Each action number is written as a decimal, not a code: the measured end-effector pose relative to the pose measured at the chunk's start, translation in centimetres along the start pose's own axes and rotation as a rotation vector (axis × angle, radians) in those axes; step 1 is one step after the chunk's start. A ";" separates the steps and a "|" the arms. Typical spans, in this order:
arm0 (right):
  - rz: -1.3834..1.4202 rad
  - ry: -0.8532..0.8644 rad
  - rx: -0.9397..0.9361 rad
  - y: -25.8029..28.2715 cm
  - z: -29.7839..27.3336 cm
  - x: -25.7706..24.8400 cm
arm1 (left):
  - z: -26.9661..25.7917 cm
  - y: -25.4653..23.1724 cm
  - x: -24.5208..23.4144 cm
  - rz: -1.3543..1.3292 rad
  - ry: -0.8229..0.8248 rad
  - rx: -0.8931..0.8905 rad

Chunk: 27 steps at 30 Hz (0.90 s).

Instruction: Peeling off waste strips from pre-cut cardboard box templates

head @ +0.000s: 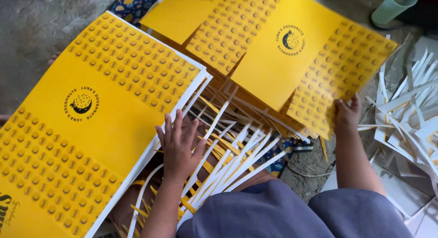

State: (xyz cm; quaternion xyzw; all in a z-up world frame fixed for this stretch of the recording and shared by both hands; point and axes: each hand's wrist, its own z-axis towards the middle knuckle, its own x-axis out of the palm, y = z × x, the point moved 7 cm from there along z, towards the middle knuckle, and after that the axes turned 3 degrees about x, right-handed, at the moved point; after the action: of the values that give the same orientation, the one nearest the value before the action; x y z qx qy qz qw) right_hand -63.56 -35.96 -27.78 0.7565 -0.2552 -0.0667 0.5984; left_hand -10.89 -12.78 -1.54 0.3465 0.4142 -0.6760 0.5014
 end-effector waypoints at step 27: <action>-1.474 0.497 -0.157 -1.1 -11.1 13.8 | -4.1 3.3 -6.0 0.044 -0.083 -0.186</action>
State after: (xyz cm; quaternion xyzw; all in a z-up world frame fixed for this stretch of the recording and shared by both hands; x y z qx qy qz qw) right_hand -46.86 -32.58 -22.96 0.6790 0.4602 -0.2936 0.4910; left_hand -5.89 -7.21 1.39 0.2794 0.4462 -0.6372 0.5628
